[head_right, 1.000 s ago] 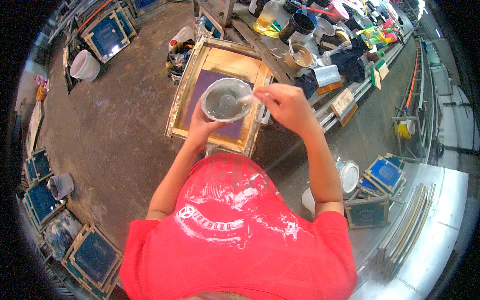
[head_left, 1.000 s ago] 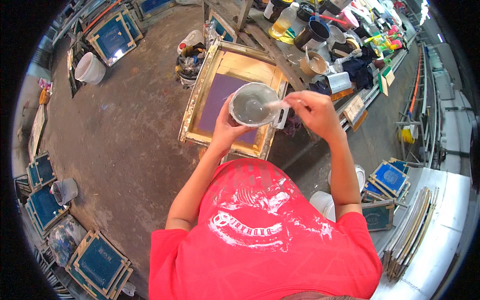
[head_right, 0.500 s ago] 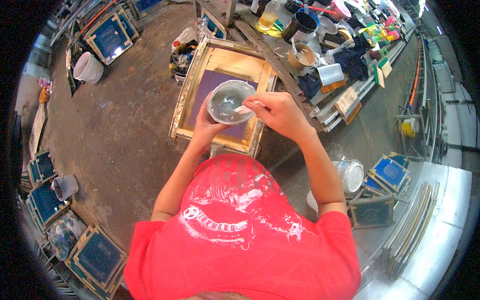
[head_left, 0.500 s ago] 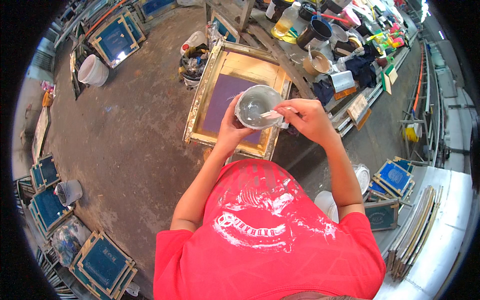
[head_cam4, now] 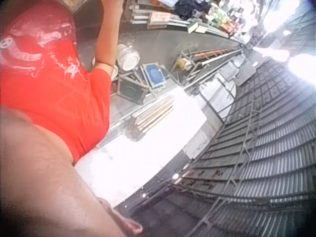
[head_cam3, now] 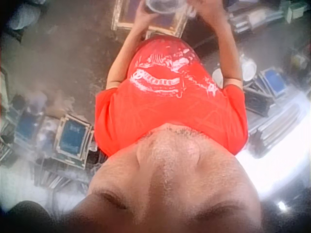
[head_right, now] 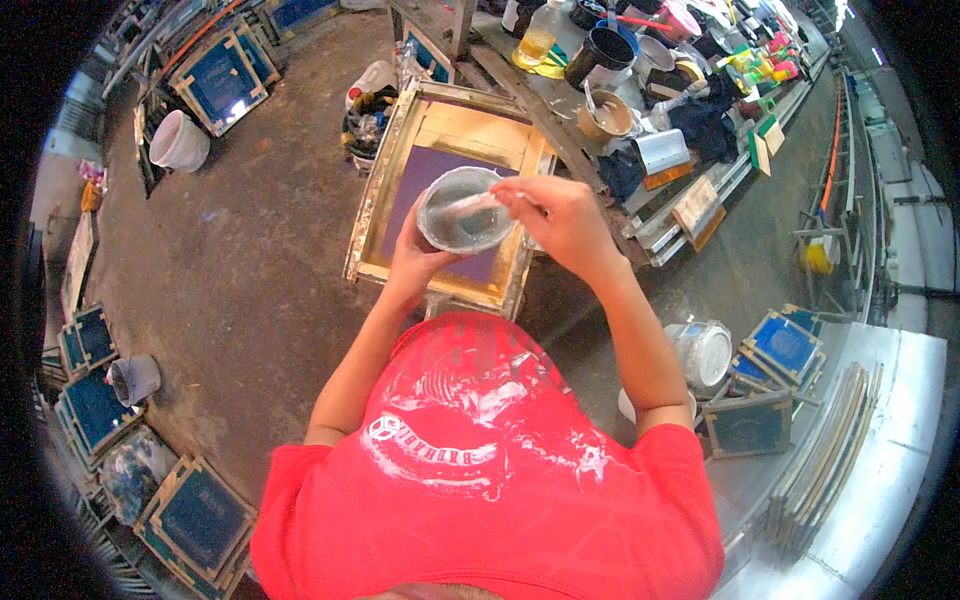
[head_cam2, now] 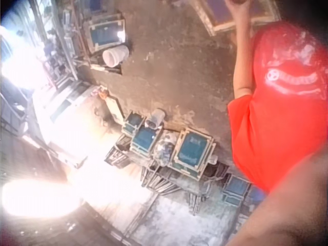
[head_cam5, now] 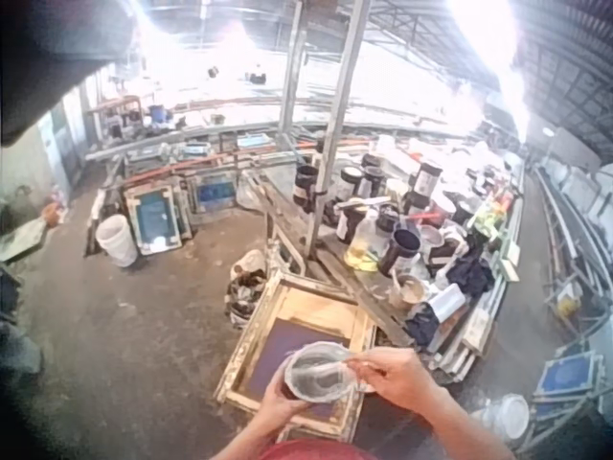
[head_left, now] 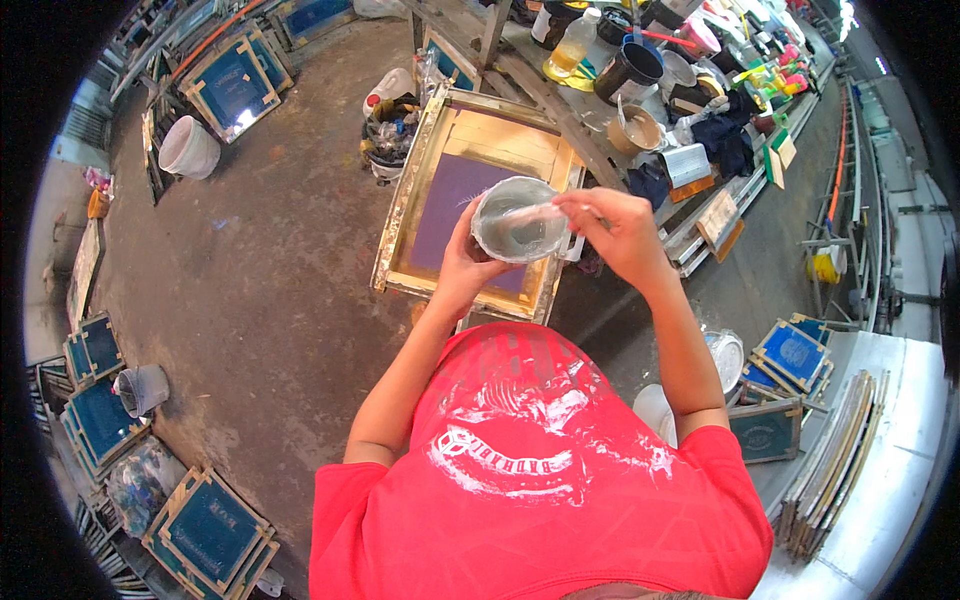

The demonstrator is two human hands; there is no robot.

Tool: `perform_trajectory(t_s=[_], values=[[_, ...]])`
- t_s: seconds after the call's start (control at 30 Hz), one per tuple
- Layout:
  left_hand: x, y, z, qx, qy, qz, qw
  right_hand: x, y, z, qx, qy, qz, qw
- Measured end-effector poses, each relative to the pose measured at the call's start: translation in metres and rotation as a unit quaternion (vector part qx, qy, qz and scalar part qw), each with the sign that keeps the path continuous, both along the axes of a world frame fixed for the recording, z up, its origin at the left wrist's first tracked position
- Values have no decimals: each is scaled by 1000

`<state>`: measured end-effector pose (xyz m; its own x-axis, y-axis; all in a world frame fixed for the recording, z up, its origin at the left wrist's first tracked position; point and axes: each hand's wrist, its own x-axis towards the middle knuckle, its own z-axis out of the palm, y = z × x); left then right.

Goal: The person mixes a gray liquid in a small container, adds black pigment and water, then stirs. They pour the mixture onto a screen-printing frame and use a squeegee to spread the ink across a purple fabric on a conveyor.

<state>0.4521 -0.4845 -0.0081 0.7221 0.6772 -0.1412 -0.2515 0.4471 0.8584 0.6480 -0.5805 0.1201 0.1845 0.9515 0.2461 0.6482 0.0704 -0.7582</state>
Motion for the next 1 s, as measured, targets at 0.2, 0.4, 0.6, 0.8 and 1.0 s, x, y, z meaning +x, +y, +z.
perform_trajectory(t_s=[0.2,0.4,0.6,0.8,1.0], values=[[3,2,-1,-3,2,-12,1000,-3,8,4,17,-197,78,977],[-4,2,-2,1,7,16,1000,7,-6,39,-36,-177,159,971],[1,2,-1,1,0,-30,1000,0,17,29,28,-230,139,963],[-4,0,3,-15,-4,-1,1000,5,4,46,-78,-188,264,943],[-3,1,4,11,15,-47,999,13,21,47,-19,-203,201,958]])
